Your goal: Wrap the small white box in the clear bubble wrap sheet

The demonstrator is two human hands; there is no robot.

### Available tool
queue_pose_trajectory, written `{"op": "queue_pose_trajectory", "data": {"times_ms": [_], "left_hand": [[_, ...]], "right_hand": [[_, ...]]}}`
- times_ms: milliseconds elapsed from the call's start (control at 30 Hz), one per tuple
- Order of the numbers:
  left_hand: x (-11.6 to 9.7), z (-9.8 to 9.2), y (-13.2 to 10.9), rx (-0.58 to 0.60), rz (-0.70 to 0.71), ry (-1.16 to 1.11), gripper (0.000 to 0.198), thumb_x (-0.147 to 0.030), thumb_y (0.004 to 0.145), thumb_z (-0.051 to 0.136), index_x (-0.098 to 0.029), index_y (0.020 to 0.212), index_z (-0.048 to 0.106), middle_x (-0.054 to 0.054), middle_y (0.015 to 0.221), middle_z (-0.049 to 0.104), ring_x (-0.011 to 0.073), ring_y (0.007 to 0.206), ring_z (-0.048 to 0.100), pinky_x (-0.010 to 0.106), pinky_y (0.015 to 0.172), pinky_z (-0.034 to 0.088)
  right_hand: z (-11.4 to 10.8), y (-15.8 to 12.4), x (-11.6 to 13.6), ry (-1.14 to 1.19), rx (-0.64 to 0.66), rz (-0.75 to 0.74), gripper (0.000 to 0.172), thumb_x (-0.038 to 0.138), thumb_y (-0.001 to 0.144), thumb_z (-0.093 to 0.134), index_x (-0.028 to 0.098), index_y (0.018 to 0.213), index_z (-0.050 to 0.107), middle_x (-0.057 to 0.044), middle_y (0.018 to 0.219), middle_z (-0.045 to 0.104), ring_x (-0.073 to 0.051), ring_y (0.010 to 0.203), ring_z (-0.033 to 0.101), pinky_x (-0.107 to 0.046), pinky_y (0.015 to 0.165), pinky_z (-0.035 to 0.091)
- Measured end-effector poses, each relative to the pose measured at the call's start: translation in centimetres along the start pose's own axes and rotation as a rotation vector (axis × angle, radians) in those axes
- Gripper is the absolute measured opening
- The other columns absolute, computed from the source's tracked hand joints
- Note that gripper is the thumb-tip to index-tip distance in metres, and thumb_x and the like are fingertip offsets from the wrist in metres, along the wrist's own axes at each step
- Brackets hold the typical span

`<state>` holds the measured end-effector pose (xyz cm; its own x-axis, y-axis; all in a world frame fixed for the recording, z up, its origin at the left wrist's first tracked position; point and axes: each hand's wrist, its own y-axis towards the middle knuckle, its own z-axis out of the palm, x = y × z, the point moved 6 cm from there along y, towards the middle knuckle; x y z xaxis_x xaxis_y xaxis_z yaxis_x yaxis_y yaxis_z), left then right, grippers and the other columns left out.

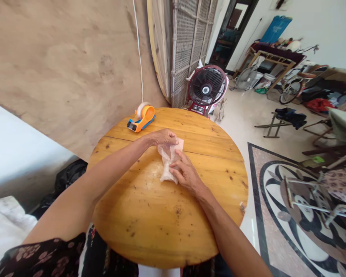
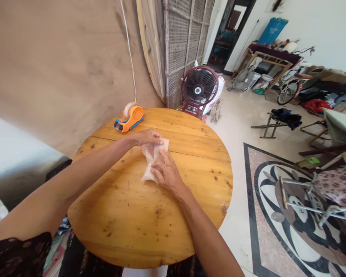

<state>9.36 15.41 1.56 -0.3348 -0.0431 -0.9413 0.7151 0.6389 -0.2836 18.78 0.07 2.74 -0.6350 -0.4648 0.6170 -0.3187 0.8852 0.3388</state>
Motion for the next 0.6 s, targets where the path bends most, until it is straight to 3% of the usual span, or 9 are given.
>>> {"op": "queue_pose_trajectory", "data": {"times_ms": [267, 467, 600], "left_hand": [[0.8, -0.6, 0.3, -0.101, -0.039, 0.021, 0.030, -0.032, 0.062, 0.073, -0.017, 0.056, 0.047, -0.006, 0.048, 0.043, 0.0072, 0.042, 0.039, 0.020, 0.042, 0.028], [1.0, -0.5, 0.2, -0.126, -0.099, 0.033, 0.032, -0.031, 0.062, 0.074, -0.018, 0.053, 0.046, -0.005, 0.046, 0.045, 0.0089, 0.041, 0.042, 0.021, 0.041, 0.031], [0.6, -0.6, -0.5, -0.147, -0.111, 0.019, 0.032, -0.041, 0.063, 0.076, -0.017, 0.061, 0.055, -0.002, 0.053, 0.053, 0.0115, 0.046, 0.049, 0.022, 0.044, 0.035]], "right_hand": [[0.2, 0.2, -0.1, -0.045, 0.041, -0.039, 0.020, 0.028, 0.092, 0.052, 0.019, 0.102, 0.066, -0.015, 0.136, 0.055, -0.024, 0.133, 0.044, -0.047, 0.108, 0.037], [0.4, 0.1, -0.5, 0.005, 0.022, -0.013, 0.019, 0.029, 0.091, 0.052, 0.019, 0.102, 0.064, -0.015, 0.132, 0.058, -0.025, 0.128, 0.050, -0.047, 0.105, 0.041], [0.3, 0.0, -0.4, 0.011, 0.010, -0.020, 0.018, 0.029, 0.091, 0.052, 0.020, 0.102, 0.064, -0.015, 0.132, 0.058, -0.025, 0.129, 0.049, -0.048, 0.105, 0.041]]}}
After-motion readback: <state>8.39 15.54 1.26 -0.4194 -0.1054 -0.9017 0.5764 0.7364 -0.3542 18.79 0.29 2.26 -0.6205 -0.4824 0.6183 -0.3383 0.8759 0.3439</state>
